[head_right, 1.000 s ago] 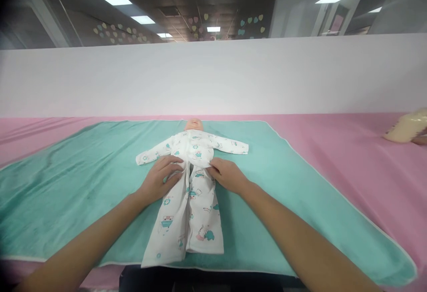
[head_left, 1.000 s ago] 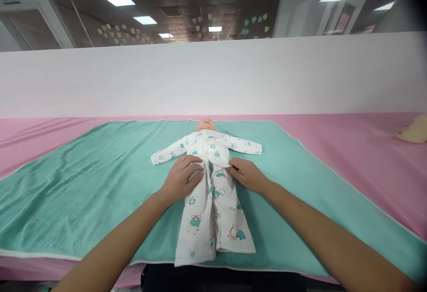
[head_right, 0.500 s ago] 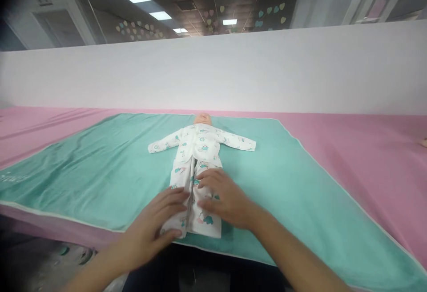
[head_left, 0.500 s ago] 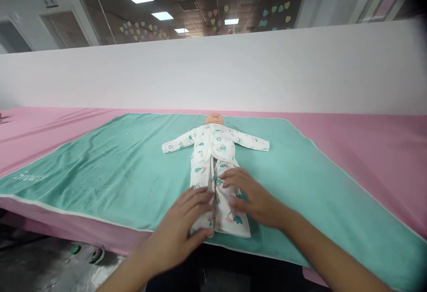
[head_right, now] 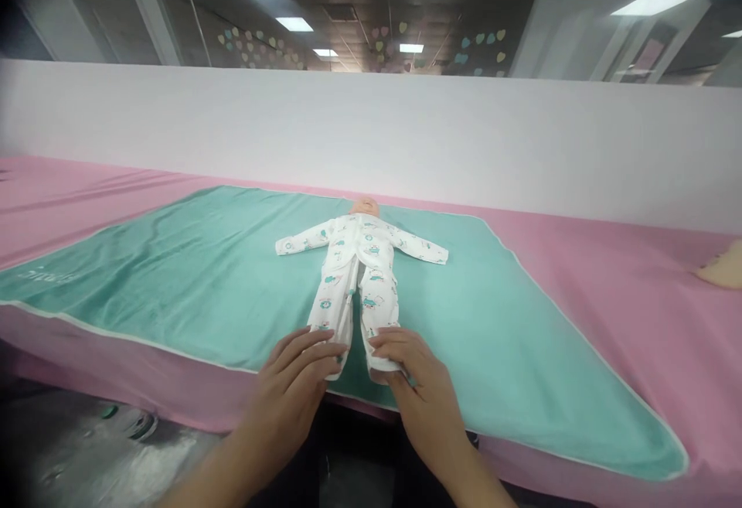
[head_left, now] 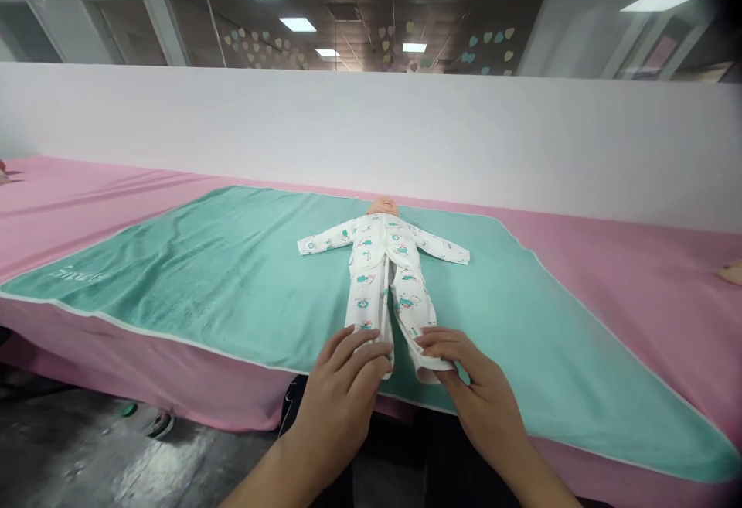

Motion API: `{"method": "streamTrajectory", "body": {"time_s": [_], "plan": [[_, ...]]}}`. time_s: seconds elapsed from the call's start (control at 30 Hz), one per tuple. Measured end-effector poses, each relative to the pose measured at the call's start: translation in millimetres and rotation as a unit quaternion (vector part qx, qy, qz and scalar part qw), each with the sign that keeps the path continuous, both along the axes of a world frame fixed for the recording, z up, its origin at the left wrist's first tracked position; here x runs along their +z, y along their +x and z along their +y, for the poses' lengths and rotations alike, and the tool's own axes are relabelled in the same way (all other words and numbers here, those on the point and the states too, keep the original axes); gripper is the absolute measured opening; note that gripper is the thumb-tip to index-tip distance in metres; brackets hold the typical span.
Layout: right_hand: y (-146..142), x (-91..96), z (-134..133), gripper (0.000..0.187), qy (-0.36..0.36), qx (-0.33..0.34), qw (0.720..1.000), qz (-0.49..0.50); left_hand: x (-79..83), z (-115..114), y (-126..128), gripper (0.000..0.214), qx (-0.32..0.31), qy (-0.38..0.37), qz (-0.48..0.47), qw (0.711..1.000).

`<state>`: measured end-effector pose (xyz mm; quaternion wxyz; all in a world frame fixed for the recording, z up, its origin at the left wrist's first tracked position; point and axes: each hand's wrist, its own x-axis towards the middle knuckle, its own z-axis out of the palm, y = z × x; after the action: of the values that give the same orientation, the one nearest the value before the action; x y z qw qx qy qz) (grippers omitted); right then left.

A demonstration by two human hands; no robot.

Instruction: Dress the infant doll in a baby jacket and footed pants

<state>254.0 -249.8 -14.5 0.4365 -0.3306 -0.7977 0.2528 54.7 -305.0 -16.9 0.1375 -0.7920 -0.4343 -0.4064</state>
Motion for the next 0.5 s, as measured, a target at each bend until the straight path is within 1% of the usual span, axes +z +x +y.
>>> {"method": "streamTrajectory", "body": {"time_s": [0.03,0.1,0.17,0.23,0.3,0.37,0.43,0.47,0.5], "plan": [[0.3,-0.5,-3.2,0.017,-0.007,-0.009,1.000,0.008,-0.2,-0.9,1.4,0.021,-0.005,0.003,-0.007,1.000],[-0.4,-4.9,-7.7,0.018,0.014,-0.017,1.000,-0.008,-3.8,-1.5,4.0,0.020,-0.014,0.000,0.007,1.000],[-1.2,-12.8,-10.2,0.020,0.073,-0.017,0.996,-0.054,-9.7,-1.3,6.1,0.017,-0.017,-0.005,0.037,0.999],[-0.1,-21.4,-11.7,0.026,0.142,-0.020,0.984,-0.103,-16.1,-1.4,7.1,0.016,-0.020,-0.009,0.060,0.998],[3.4,-28.7,-14.4,0.034,0.197,-0.028,0.970,-0.137,-23.6,-3.3,7.2,0.018,-0.033,-0.005,0.062,0.997],[6.6,-35.2,-21.0,0.040,0.232,-0.028,0.960,-0.155,-35.3,-8.4,7.3,0.018,-0.049,0.008,0.046,0.998],[5.9,-43.1,-33.9,0.041,0.234,-0.017,0.961,-0.150,-53.7,-16.5,8.2,0.017,-0.070,0.010,0.018,0.997],[3.1,-48.2,-42.9,0.039,0.210,-0.012,0.968,-0.137,-65.1,-20.8,8.8,0.018,-0.080,-0.012,0.001,0.997],[-1.3,-53.8,-53.2,0.036,0.177,-0.008,0.977,-0.119,-77.1,-24.4,9.1,0.021,-0.094,-0.050,-0.016,0.994]]}}
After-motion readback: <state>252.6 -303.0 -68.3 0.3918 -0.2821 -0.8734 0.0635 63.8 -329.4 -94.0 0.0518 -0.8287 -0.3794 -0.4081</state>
